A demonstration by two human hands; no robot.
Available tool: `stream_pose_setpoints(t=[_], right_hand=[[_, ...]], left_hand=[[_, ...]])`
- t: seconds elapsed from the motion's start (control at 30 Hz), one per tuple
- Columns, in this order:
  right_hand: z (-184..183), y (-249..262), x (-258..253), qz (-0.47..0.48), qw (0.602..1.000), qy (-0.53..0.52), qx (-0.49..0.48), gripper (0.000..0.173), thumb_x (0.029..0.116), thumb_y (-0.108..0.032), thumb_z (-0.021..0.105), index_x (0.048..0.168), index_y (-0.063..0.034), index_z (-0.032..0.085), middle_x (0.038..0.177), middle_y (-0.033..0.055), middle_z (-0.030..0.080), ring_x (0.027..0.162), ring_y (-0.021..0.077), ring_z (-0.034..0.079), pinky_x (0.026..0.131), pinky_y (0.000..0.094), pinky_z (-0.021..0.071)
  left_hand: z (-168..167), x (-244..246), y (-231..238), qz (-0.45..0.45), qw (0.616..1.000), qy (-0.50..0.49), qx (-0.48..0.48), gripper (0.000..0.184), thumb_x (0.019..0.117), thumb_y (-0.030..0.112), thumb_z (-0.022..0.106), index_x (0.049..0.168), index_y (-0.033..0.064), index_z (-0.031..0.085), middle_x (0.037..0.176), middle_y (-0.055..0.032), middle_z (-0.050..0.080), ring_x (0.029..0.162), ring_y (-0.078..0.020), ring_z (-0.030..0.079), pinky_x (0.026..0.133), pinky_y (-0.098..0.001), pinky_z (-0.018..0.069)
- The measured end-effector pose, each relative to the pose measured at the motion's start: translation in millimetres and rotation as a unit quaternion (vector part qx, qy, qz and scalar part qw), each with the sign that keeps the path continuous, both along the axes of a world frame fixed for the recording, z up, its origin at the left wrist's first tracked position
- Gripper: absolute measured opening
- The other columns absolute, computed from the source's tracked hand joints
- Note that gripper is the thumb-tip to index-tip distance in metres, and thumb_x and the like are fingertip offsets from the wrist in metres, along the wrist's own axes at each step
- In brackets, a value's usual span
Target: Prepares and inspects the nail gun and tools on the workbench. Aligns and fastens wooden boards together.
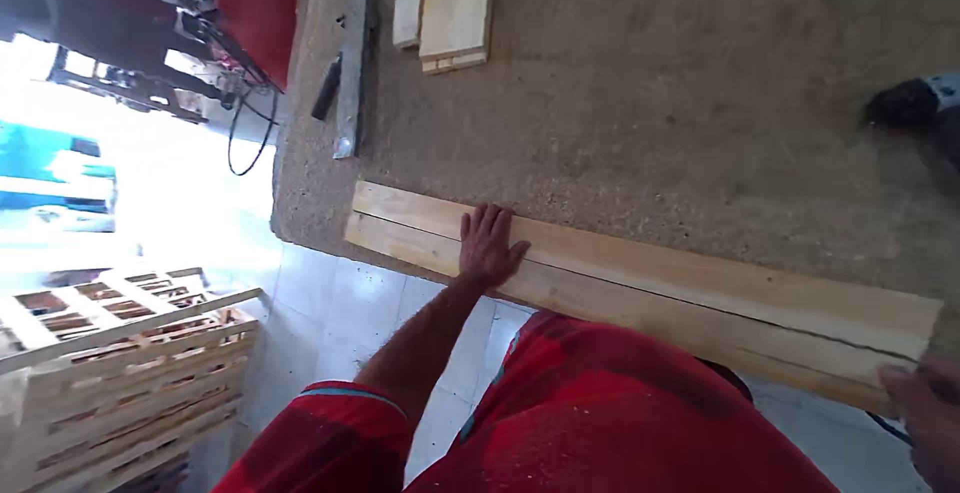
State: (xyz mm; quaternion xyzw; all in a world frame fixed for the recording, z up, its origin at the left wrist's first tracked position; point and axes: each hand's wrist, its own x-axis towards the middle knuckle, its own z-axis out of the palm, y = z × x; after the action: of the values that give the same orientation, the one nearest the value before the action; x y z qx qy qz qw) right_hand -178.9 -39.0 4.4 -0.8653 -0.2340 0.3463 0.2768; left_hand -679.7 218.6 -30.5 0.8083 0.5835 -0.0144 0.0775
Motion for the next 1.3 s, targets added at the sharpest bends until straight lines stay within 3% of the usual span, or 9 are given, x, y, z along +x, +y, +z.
stream_pose_setpoints(t=[0.1,0.2,0.37,0.5,0.7,0.8,0.97,1.17,1.3], right_hand=[[-10,0,6,-0.001,1.0,0.006,0.0,0.049,0.1006,-0.014,0.064,0.143,0.005,0.048,0.123,0.0272,0.058,0.105,0.0303,0.058,0.095,0.051,0.0489],[-17,-5,13,-0.021,1.0,0.005,-0.009,0.05,0.098,-0.01,0.067,0.144,0.001,0.051,0.126,0.026,0.06,0.109,0.0332,0.06,0.095,0.0549,0.0506],[-19,3,14,-0.047,0.998,0.014,-0.045,0.047,0.0954,-0.022,0.074,0.137,-0.0066,0.058,0.121,0.0192,0.064,0.105,0.0329,0.064,0.089,0.059,0.0537],[-5,27,12,-0.019,0.996,-0.034,-0.083,0.062,0.0996,-0.056,0.059,0.133,-0.0042,0.061,0.12,0.0251,0.066,0.111,0.0424,0.064,0.093,0.0701,0.0489],[-7,49,5,-0.015,0.992,-0.071,-0.1,0.061,0.0988,-0.052,0.062,0.134,-0.0018,0.06,0.122,0.0295,0.064,0.114,0.0485,0.061,0.094,0.0742,0.0452],[-4,38,-4,0.001,0.989,-0.096,-0.111,0.058,0.0982,-0.051,0.063,0.133,-0.0048,0.06,0.12,0.0287,0.064,0.111,0.0495,0.061,0.09,0.0756,0.0453],[5,19,-24,0.012,0.976,-0.114,-0.184,0.06,0.0982,-0.052,0.064,0.129,-0.0002,0.063,0.125,0.0339,0.062,0.121,0.0539,0.057,0.097,0.0756,0.0427],[9,22,-32,0.005,0.979,-0.104,-0.177,0.07,0.0967,-0.055,0.064,0.132,0.0057,0.059,0.128,0.0379,0.058,0.122,0.0566,0.054,0.098,0.0768,0.041],[8,18,-22,-0.051,0.987,-0.048,-0.148,0.067,0.0995,-0.052,0.061,0.129,0.0075,0.057,0.123,0.0337,0.059,0.11,0.047,0.059,0.09,0.0681,0.047]], left_hand=[[1,-8,5,-0.023,0.999,-0.005,-0.034,0.078,0.0945,0.075,0.041,0.152,0.023,0.048,0.159,-0.006,0.044,0.155,-0.0331,0.024,0.122,-0.0674,0.0177],[8,-19,15,-0.07,0.993,-0.031,-0.092,0.079,0.0925,0.068,0.056,0.155,0.0212,0.045,0.16,-0.01,0.043,0.154,-0.0377,0.025,0.12,-0.0714,0.0184],[36,-11,52,-0.107,0.981,0.001,-0.164,0.076,0.0754,0.054,0.087,0.14,0.023,0.062,0.138,-0.015,0.06,0.131,-0.0407,0.051,0.113,-0.0721,0.0283],[38,4,80,-0.145,0.965,0.018,-0.219,0.076,0.0665,0.051,0.094,0.129,0.017,0.068,0.127,-0.0159,0.064,0.124,-0.0398,0.056,0.103,-0.0646,0.0463],[46,1,65,-0.141,0.972,0.014,-0.187,0.068,0.0748,0.047,0.089,0.132,0.0181,0.067,0.13,-0.0136,0.062,0.125,-0.0367,0.055,0.104,-0.0599,0.0461],[53,-14,41,-0.058,0.99,-0.024,-0.123,0.059,0.0874,0.044,0.08,0.136,0.0148,0.064,0.139,-0.0153,0.059,0.133,-0.038,0.052,0.111,-0.0612,0.0413],[55,-60,-2,0.246,0.962,-0.08,-0.09,0.057,0.0927,0.041,0.075,0.136,0.0054,0.062,0.144,-0.0257,0.053,0.138,-0.0462,0.045,0.113,-0.0651,0.0382],[39,-92,-40,0.317,0.943,-0.076,-0.069,0.056,0.0912,0.042,0.074,0.133,0.0065,0.064,0.146,-0.0222,0.053,0.14,-0.0412,0.046,0.113,-0.0613,0.0406],[39,-85,-47,0.419,0.9,-0.1,-0.071,0.063,0.0896,0.046,0.076,0.134,0.0044,0.063,0.151,-0.0234,0.048,0.142,-0.0434,0.043,0.114,-0.0622,0.0386]])
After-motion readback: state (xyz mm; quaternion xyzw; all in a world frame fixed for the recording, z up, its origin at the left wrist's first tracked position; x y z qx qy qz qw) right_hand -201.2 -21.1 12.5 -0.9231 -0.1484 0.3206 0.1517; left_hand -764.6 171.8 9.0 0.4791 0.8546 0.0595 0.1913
